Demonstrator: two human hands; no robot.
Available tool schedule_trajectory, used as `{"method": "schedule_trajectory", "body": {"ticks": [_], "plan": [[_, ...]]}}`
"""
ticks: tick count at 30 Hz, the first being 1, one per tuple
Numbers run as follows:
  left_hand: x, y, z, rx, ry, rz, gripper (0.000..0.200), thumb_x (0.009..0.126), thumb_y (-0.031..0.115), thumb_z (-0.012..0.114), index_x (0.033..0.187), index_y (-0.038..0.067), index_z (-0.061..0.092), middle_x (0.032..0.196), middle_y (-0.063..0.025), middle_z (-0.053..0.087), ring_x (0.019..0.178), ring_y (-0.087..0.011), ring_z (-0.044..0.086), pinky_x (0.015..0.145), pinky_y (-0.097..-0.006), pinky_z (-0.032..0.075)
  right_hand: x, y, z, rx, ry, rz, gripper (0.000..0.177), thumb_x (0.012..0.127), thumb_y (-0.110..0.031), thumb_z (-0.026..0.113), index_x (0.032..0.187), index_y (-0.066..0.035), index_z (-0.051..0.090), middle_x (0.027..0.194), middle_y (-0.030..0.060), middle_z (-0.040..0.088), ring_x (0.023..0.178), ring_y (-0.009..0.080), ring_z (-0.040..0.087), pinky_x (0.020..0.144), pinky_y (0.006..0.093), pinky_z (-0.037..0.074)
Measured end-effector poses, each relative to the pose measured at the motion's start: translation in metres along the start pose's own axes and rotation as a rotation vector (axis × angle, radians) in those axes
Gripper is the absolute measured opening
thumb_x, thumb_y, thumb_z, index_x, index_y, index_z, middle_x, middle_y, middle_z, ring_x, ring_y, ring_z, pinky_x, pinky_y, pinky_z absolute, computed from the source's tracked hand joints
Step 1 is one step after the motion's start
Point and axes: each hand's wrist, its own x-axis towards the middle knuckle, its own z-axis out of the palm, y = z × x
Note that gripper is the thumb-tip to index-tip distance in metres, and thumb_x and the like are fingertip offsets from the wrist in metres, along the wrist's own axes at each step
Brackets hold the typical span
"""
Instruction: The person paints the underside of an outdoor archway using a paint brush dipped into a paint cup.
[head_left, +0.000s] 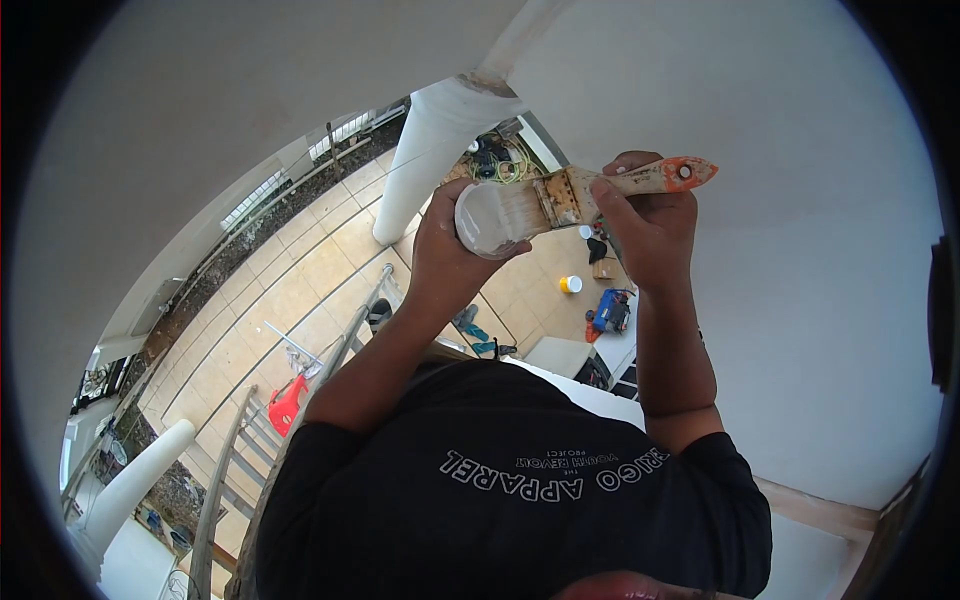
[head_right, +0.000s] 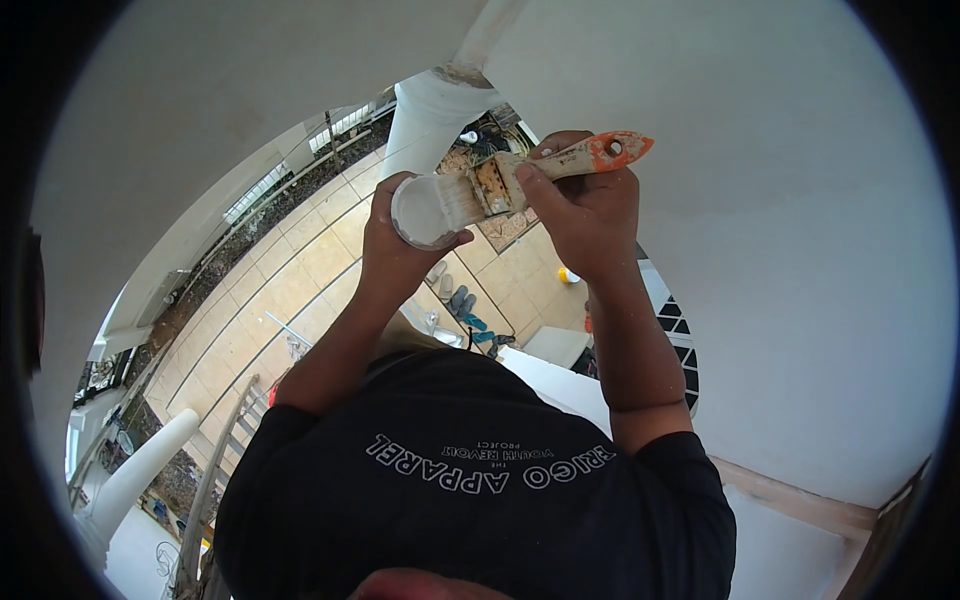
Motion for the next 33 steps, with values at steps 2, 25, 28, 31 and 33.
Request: {"method": "schedule_trajectory", "body": {"ticks": [2,25,28,31,33], "plan": [[0.0,-0.003,0.001,-0.014,-0.026,-0.011,0.08,0.059,0.023,0.092,0.121,0.008,0.043,0.11,-0.0116,0.061,0.103,-0.0225,0.061,0.086,-0.0357,0.052,0.002,0.002,-0.008,0.038,0.062,-0.001,0.016,0.083,0.002,0.067,0.096,0.001,0.058,0.084,0.0069,0.062,0.073,0.0087,0.06,0.063,0.0232,0.049],[-0.007,-0.026,-0.021,-0.194,0.01,-0.119,0.081,0.061,0.009,0.09,0.124,0.005,0.039,0.11,-0.0126,0.057,0.101,-0.0219,0.059,0.083,-0.0343,0.052,0.13,-0.021,-0.102,0.016,0.682,-0.356,0.017,0.089,-0.012,0.062,0.102,-0.002,0.062,0.087,0.0061,0.064,0.078,0.0189,0.065,0.069,0.0304,0.056],[-0.008,-0.033,-0.025,-0.208,0.017,-0.158,0.081,0.059,0.006,0.089,0.124,0.004,0.039,0.111,-0.0113,0.055,0.102,-0.0219,0.057,0.087,-0.0349,0.049,0.17,-0.021,-0.105,-0.823,0.594,-0.672,0.018,0.085,-0.01,0.063,0.103,-0.006,0.063,0.088,0.0037,0.065,0.078,0.0194,0.064,0.066,0.0312,0.054],[-0.009,-0.04,-0.029,-0.207,0.039,-0.181,0.081,0.06,0.005,0.088,0.123,0.004,0.04,0.111,-0.0118,0.055,0.103,-0.0221,0.057,0.087,-0.0349,0.049,0.176,0.052,-0.088,-1.397,0.1,-0.93,0.023,0.073,-0.01,0.063,0.097,-0.014,0.065,0.082,0.0014,0.061,0.076,0.02,0.064,0.063,0.033,0.054],[-0.01,-0.047,-0.033,-0.19,0.053,-0.184,0.08,0.06,0.005,0.088,0.123,0.004,0.04,0.111,-0.0119,0.055,0.104,-0.0222,0.057,0.088,-0.035,0.049,0.155,0.124,-0.074,-1.492,-0.186,-0.956,0.02,0.074,-0.013,0.063,0.093,-0.014,0.064,0.083,0.0007,0.06,0.078,0.0181,0.065,0.066,0.0319,0.056]]}}
